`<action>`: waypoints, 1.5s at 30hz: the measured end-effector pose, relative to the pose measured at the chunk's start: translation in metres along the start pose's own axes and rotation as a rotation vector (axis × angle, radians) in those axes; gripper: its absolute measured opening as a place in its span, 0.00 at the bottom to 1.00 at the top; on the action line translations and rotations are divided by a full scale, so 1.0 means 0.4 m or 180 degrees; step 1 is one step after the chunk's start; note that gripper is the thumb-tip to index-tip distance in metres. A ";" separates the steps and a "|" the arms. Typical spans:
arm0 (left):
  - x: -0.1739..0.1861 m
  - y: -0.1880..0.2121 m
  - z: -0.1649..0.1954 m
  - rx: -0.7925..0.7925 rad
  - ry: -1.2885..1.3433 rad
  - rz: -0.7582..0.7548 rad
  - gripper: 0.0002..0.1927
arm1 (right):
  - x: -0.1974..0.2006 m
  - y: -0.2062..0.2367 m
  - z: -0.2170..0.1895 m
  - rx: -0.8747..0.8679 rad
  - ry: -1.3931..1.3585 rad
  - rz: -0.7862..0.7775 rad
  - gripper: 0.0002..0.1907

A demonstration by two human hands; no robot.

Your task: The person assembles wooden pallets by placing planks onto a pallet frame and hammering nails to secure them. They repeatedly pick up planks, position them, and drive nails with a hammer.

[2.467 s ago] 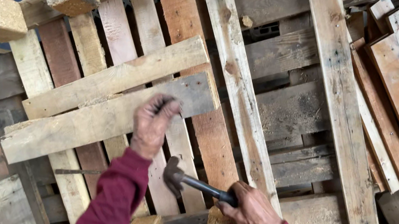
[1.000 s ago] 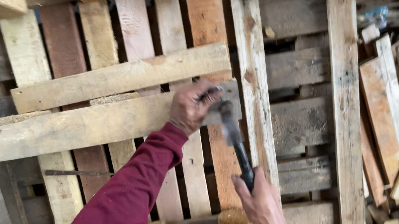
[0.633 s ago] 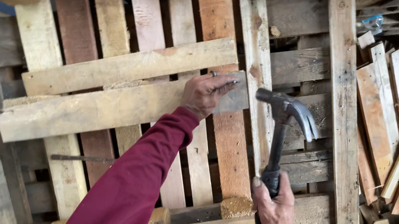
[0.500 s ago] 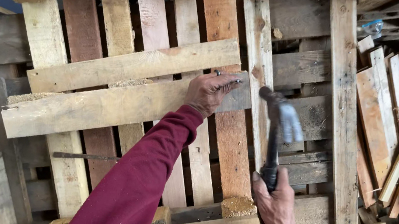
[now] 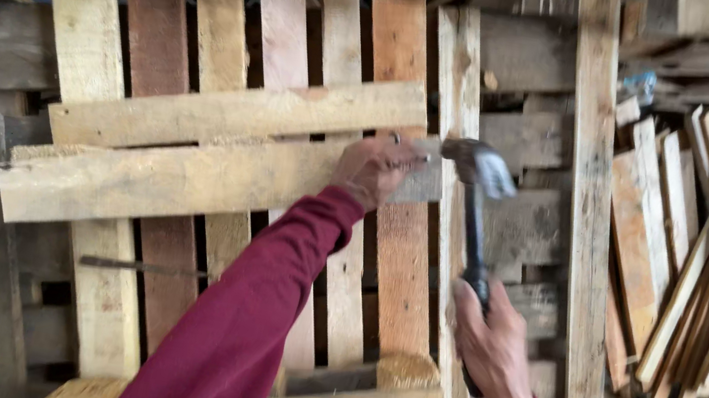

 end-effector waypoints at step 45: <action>0.139 0.005 -0.104 0.1404 0.1212 0.1769 0.07 | -0.073 -0.053 0.068 -0.0811 -0.0034 -0.0204 0.20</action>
Point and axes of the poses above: each hand's wrist, its own y-axis away from the middle knuckle, its own x-axis out of the back of the hand, z = x × y, the point moved 9 cm from there along -y, towards the middle knuckle, and after that the axes turned 10 degrees about z, right-handed, at the moved point
